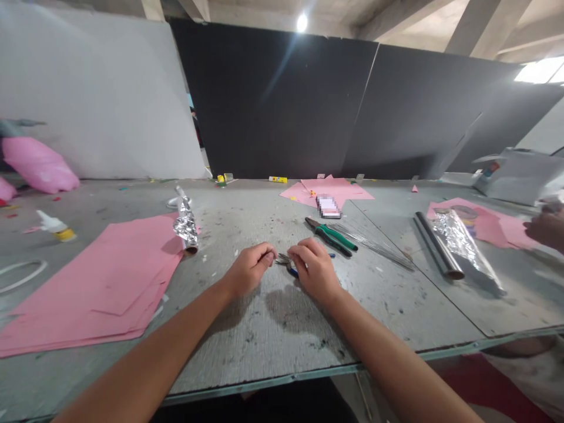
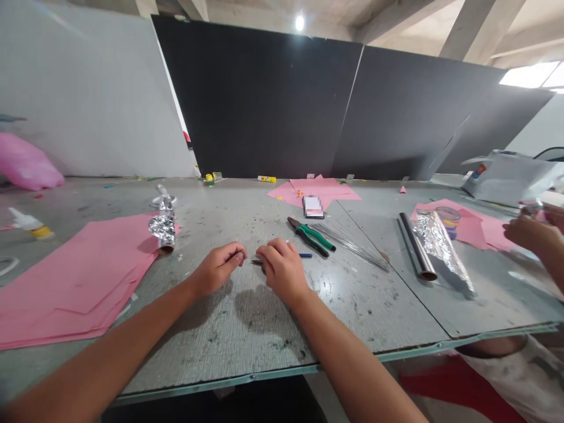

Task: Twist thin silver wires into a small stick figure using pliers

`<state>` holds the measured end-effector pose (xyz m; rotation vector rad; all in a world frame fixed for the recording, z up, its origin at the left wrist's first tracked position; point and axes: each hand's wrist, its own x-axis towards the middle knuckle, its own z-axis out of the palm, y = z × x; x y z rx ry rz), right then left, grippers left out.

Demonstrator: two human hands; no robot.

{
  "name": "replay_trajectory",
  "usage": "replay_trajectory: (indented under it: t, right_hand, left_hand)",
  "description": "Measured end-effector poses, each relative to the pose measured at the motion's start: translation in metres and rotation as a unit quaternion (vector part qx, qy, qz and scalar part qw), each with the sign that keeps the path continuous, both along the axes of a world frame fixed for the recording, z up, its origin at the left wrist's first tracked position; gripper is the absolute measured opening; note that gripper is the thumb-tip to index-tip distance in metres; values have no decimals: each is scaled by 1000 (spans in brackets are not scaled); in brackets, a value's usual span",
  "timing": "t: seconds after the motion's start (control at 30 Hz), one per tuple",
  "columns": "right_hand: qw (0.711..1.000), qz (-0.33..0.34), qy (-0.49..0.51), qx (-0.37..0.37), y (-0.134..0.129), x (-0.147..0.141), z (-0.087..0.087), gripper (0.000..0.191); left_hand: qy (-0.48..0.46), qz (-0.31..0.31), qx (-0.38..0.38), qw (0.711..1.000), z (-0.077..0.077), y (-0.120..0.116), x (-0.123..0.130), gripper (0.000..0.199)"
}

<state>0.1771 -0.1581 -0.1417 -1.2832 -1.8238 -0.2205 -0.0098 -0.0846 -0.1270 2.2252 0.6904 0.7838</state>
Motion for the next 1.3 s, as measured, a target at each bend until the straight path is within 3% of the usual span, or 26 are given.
replay_trajectory:
  t: [0.23,0.5,0.67,0.87,1.03,1.3]
  right_hand:
    - [992,24,-116,40,-5,0,4,22]
    - [970,-2,-229,85,-4,-1,5,22]
    - [960,-1,-257,111,-3,-3,6,17]
    - [960,-15,-255,114,-6,-4,8,16]
    - [968,-20,-234,93,-5,-7,6,17]
    - [985,13,-166,41,-1,-9,5,26]
  left_hand:
    - [3,0,-68,998,2,-1,3,22]
    - [7,-32,-126,991,3,3,0,28]
    - [14,-47,-178,983,-2,6,-1,30]
    - [8,-69,-211,975,3,2,-2,34]
    - [18,-85,-205,975,3,6,-5,34]
    - [49,-66,-86,993,10,11,-11,27]
